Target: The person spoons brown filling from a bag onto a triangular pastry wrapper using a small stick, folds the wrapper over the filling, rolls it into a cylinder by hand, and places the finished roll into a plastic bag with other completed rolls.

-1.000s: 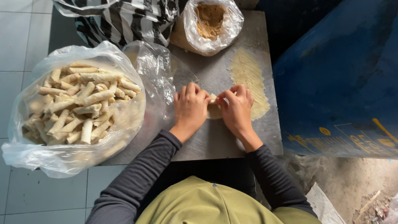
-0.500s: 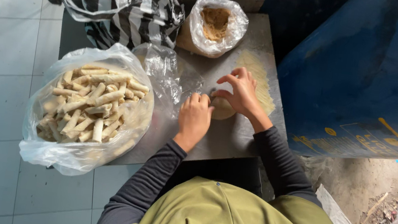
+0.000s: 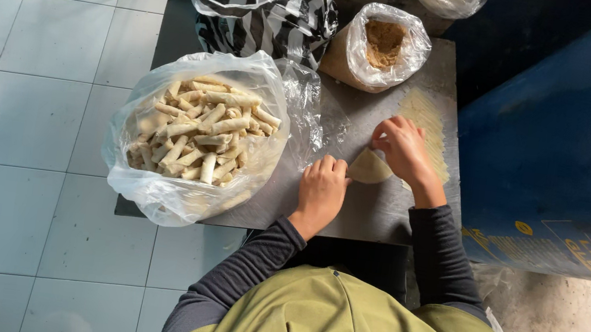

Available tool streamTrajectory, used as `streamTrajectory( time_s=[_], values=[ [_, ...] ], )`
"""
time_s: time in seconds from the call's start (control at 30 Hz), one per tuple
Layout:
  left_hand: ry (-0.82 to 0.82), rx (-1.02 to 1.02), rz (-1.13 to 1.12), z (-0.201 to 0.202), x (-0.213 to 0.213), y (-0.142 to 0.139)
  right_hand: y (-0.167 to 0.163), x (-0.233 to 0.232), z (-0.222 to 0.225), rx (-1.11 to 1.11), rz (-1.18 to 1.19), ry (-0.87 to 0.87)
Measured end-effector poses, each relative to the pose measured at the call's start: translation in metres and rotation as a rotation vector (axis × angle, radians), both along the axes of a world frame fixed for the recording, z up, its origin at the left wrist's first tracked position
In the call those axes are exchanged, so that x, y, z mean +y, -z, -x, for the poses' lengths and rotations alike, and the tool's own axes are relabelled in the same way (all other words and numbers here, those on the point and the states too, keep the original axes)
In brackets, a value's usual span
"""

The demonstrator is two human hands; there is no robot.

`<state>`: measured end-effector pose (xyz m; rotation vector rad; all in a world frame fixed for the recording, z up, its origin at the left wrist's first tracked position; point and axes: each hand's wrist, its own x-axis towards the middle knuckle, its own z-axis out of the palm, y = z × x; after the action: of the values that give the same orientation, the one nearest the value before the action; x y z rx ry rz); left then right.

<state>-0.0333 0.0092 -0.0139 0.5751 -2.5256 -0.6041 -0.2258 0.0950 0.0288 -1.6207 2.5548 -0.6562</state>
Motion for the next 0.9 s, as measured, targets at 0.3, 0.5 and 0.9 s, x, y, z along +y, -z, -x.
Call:
streamTrajectory(
  time_s=[0.3,0.5,0.9],
  values=[
    [0.002,0.151,0.036,0.009,0.007,0.034,-0.108,-0.052,-0.112,0.132,0.851,-0.259],
    [-0.064,0.093,0.038,0.015,0.013,0.031,-0.144,-0.071,-0.126,0.093,0.811,-0.365],
    [-0.008,0.118,0.015,0.001,0.009,0.004,-0.015,-0.037,0.15,0.419,0.071,0.248]
  ],
)
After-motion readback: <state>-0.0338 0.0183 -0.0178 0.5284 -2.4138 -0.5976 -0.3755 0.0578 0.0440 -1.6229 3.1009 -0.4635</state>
